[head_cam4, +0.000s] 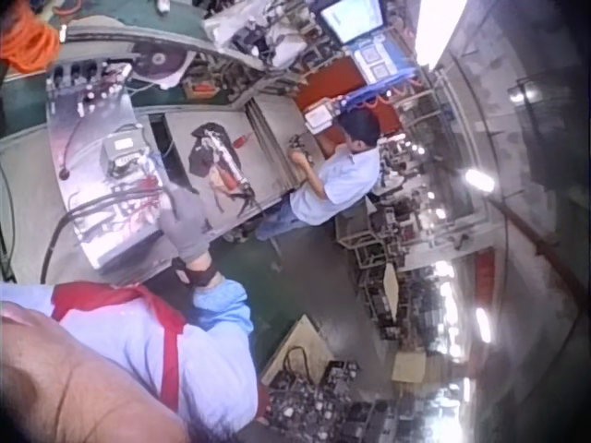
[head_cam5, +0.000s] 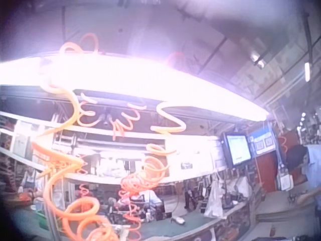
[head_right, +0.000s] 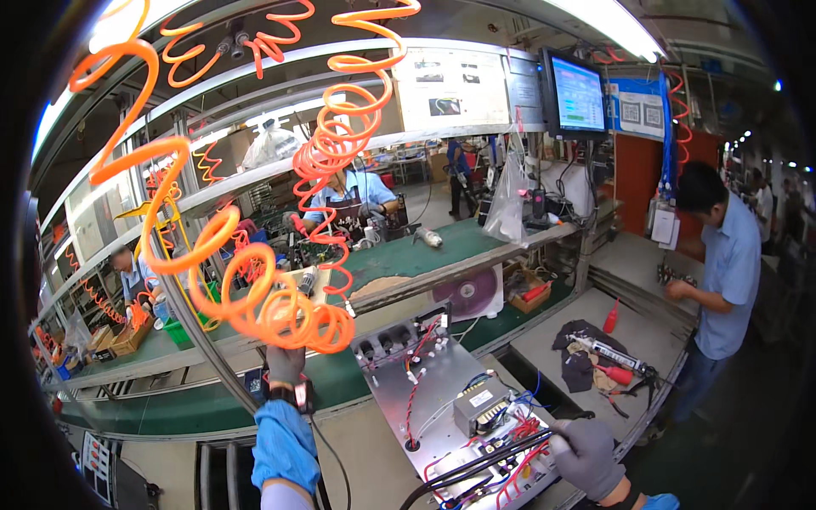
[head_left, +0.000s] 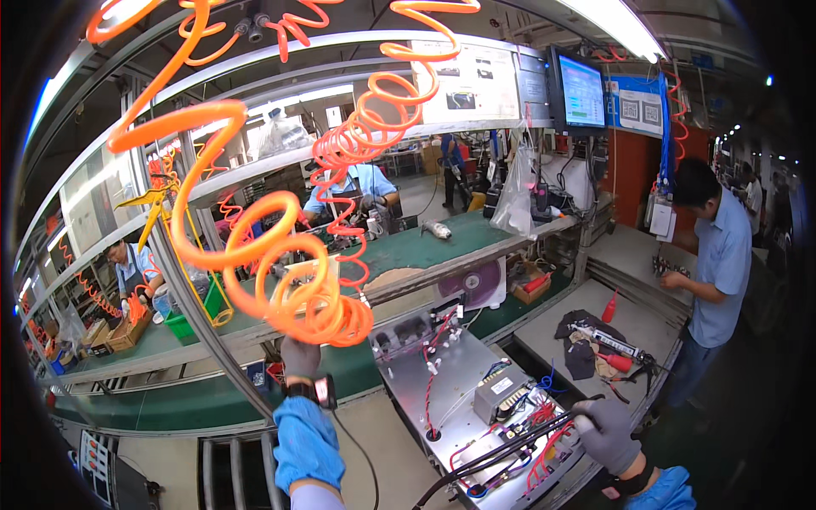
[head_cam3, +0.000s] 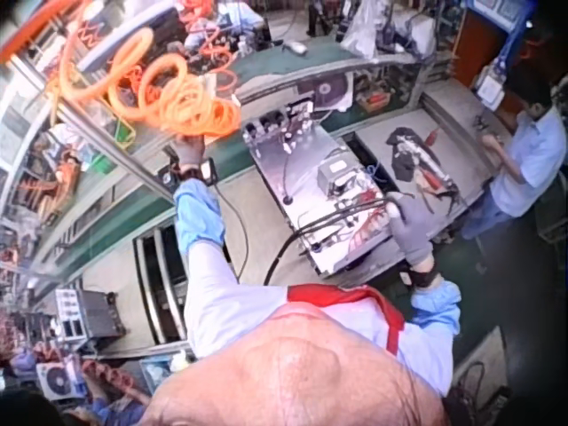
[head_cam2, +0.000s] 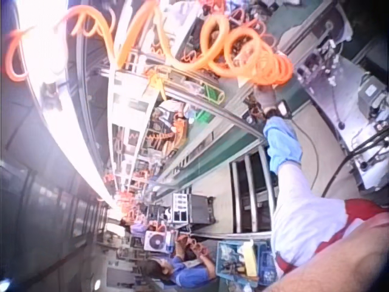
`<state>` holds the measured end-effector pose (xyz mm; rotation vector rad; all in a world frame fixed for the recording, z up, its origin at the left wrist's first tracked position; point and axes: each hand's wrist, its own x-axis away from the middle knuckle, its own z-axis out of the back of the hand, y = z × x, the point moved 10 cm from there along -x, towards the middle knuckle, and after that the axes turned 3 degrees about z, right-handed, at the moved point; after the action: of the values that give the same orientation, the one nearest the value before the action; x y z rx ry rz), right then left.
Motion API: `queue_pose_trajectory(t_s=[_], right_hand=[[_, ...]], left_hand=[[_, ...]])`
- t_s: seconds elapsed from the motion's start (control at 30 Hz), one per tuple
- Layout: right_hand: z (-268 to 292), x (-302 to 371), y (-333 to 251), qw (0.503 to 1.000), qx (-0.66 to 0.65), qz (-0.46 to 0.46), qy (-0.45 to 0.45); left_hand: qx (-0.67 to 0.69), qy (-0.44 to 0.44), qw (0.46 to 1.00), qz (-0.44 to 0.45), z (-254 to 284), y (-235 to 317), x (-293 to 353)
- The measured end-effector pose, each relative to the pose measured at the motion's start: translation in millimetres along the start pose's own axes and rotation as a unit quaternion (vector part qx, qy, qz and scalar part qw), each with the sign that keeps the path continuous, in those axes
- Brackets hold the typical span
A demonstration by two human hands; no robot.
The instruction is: Assembling components and wiring an industrial electronic power unit on a production line.
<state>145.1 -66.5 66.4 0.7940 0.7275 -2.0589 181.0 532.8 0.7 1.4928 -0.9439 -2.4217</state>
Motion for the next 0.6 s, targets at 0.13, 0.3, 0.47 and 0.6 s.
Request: queue_pose_trajectory(t_s=[0.13,0.3,0.47,0.6], right_hand=[[0,-70,8,0.976,-0.149,-0.106,-0.116],[-41,-229,-103,0.953,-0.047,0.299,0.023],[-111,-364,-207,0.854,0.200,0.440,0.192],[-159,-467,-232,0.869,0.345,0.290,0.204]], left_hand=[[0.579,0.073,0.712,0.391,-34,-131,126],[0.627,-0.041,0.592,0.505,-64,-41,242],[0.433,-0.097,0.737,0.511,-3,73,259],[0.358,-0.102,0.768,0.521,50,93,290]])
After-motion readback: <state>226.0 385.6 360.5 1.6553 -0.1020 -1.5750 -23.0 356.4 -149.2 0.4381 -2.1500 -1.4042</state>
